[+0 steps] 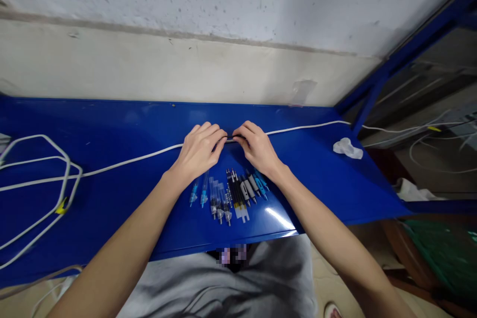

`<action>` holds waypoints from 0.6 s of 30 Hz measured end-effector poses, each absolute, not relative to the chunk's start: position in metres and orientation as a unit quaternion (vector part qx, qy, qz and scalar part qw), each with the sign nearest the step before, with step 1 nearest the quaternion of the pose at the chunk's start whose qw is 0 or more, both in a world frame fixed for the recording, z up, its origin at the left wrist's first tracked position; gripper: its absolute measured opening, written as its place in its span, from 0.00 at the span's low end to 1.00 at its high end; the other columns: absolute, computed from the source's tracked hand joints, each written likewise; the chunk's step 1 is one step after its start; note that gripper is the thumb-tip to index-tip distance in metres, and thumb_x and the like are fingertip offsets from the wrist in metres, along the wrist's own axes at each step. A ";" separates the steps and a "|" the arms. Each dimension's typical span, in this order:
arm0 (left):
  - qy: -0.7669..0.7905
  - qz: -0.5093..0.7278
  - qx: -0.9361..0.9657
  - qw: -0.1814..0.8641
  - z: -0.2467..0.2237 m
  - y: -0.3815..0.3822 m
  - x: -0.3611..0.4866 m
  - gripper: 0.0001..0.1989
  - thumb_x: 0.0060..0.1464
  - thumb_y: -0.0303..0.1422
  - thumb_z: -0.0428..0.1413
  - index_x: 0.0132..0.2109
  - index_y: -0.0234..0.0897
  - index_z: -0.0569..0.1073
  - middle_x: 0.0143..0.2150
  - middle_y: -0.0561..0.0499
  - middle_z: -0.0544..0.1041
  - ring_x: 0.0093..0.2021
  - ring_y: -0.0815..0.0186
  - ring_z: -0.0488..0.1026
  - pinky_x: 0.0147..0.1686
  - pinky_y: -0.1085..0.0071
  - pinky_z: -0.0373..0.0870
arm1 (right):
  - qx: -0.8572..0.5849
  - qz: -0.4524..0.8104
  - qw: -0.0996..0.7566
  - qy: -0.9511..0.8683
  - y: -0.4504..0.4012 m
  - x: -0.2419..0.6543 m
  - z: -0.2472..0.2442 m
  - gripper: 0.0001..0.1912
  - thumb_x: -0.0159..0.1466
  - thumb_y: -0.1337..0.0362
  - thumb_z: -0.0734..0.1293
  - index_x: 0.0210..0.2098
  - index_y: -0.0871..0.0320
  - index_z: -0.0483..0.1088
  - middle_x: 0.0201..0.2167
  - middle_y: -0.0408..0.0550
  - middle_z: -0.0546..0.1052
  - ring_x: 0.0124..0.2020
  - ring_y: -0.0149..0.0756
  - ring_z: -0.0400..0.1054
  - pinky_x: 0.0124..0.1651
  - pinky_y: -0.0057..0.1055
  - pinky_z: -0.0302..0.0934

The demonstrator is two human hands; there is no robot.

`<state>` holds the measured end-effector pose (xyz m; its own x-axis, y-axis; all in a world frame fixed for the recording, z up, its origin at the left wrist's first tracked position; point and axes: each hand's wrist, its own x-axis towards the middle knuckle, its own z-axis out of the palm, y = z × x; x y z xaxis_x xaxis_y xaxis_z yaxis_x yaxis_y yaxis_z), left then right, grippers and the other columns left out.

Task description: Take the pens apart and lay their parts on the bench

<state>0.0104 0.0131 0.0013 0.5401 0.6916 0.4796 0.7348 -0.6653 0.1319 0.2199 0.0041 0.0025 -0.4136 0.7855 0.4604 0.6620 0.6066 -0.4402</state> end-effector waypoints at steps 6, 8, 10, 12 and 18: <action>-0.447 -0.304 -0.837 0.080 0.000 0.017 0.004 0.13 0.71 0.31 0.47 0.44 0.38 0.77 0.38 0.47 0.76 0.42 0.57 0.68 0.39 0.60 0.59 | -0.447 0.105 0.383 -0.801 0.009 0.228 0.004 0.09 0.75 0.65 0.60 0.41 0.57 0.70 0.38 0.49 0.73 0.40 0.39 0.67 0.45 0.35 0.59; -0.458 -0.317 -0.825 0.094 0.000 0.018 0.000 0.11 0.69 0.29 0.49 0.42 0.39 0.76 0.37 0.48 0.75 0.41 0.57 0.67 0.39 0.60 0.59 | -0.446 0.114 0.401 -0.792 0.009 0.230 0.005 0.09 0.75 0.64 0.60 0.39 0.57 0.70 0.37 0.48 0.73 0.39 0.38 0.67 0.44 0.34 0.59; -0.468 -0.332 -0.812 0.106 0.000 0.021 -0.005 0.10 0.66 0.25 0.50 0.40 0.39 0.76 0.36 0.49 0.75 0.41 0.57 0.67 0.39 0.60 0.58 | -0.452 0.116 0.431 -0.773 0.009 0.234 0.008 0.10 0.74 0.63 0.60 0.39 0.57 0.70 0.36 0.47 0.73 0.37 0.36 0.67 0.43 0.33 0.59; -0.477 -0.353 -0.798 0.110 -0.001 0.023 -0.008 0.10 0.63 0.22 0.51 0.38 0.39 0.75 0.35 0.50 0.75 0.40 0.58 0.66 0.39 0.61 0.58 | -0.472 0.120 0.471 -0.735 0.011 0.240 0.009 0.09 0.74 0.63 0.61 0.38 0.57 0.69 0.35 0.46 0.73 0.35 0.34 0.66 0.40 0.31 0.58; -0.469 -0.395 -0.785 0.088 -0.004 0.020 -0.004 0.10 0.63 0.21 0.52 0.38 0.39 0.74 0.35 0.51 0.75 0.39 0.59 0.66 0.39 0.62 0.58 | -0.497 0.178 0.494 -0.691 0.016 0.249 0.007 0.09 0.73 0.60 0.62 0.39 0.57 0.69 0.34 0.44 0.72 0.33 0.32 0.63 0.38 0.30 0.57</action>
<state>-0.0041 0.0198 -0.0043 0.2477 0.6664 0.7033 0.8062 -0.5443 0.2318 0.2495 0.0160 0.0067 -0.0187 0.8624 0.5059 0.5113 0.4431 -0.7364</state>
